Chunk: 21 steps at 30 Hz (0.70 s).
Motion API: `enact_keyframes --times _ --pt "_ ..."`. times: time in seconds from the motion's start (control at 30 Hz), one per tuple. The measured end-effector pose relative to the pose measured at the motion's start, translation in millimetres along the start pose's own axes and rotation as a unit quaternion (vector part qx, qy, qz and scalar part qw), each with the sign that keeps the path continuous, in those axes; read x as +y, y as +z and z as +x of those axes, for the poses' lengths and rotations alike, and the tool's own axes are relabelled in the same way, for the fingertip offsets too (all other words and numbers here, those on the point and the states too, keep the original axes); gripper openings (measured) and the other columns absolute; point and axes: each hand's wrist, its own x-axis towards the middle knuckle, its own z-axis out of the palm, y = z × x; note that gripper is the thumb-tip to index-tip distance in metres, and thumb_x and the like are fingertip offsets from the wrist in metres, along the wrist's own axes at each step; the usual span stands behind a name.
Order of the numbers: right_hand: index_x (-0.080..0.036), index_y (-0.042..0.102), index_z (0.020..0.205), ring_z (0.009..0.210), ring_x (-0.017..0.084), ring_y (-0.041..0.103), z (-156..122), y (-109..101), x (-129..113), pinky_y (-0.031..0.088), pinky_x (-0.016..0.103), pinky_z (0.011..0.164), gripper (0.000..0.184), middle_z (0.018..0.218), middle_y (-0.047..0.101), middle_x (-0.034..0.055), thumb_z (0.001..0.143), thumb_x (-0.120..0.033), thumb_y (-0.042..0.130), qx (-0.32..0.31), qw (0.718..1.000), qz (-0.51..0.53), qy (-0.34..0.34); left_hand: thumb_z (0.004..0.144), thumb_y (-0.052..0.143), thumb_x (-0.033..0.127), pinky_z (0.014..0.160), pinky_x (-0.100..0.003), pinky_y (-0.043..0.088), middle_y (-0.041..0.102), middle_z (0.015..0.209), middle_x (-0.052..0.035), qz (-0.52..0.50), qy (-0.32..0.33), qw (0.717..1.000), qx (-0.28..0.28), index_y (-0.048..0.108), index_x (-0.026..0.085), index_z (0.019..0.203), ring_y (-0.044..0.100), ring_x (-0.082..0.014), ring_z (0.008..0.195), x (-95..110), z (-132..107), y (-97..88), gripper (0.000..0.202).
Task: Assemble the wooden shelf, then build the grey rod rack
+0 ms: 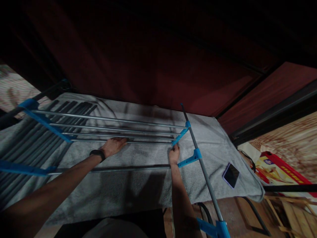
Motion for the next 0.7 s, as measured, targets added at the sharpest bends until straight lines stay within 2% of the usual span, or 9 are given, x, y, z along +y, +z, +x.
enact_keyframes --times 0.2,0.37,0.53,0.7 --pt "-0.014 0.065 0.105 0.09 0.02 0.054 -1 0 0 0.042 0.033 0.091 0.049 0.095 0.06 0.0069 0.063 -0.02 0.041 0.0 1.0 -0.008 -0.004 0.098 0.029 0.041 0.075 -0.033 0.046 0.072 0.095 -0.0098 -0.024 -0.012 1.0 -0.014 0.062 0.024 0.113 0.067 -0.0236 0.087 -1 2 1.2 0.04" --pt "-0.014 0.065 0.101 0.089 0.02 0.054 1 0 2 0.043 0.032 0.09 0.045 0.092 0.059 0.0059 0.063 -0.021 0.041 0.002 1.0 -0.018 -0.006 0.098 0.027 0.042 0.072 -0.032 0.046 0.072 0.096 -0.0093 -0.003 -0.012 0.999 -0.031 0.061 0.023 0.116 0.068 -0.0237 0.088 -2 4 1.3 0.043" --pt "-0.017 0.065 0.092 0.085 0.02 0.052 0 -3 1 0.043 0.033 0.088 0.039 0.087 0.058 0.0047 0.06 -0.022 0.042 0.001 1.0 -0.024 -0.009 0.097 0.03 0.04 0.076 -0.031 0.046 0.072 0.094 -0.0085 -0.009 -0.007 0.999 -0.03 0.064 0.023 0.11 0.067 -0.0222 0.09 3 3 -5.4 0.04" --pt "-0.018 0.064 0.091 0.085 0.022 0.052 1 -6 5 0.042 0.034 0.085 0.039 0.086 0.057 0.0056 0.06 -0.025 0.042 -0.013 0.999 -0.026 -0.014 0.096 0.033 0.04 0.078 -0.033 0.046 0.072 0.088 -0.0095 -0.014 -0.022 0.999 -0.033 0.064 0.021 0.109 0.067 -0.023 0.088 10 0 -13.3 0.038"
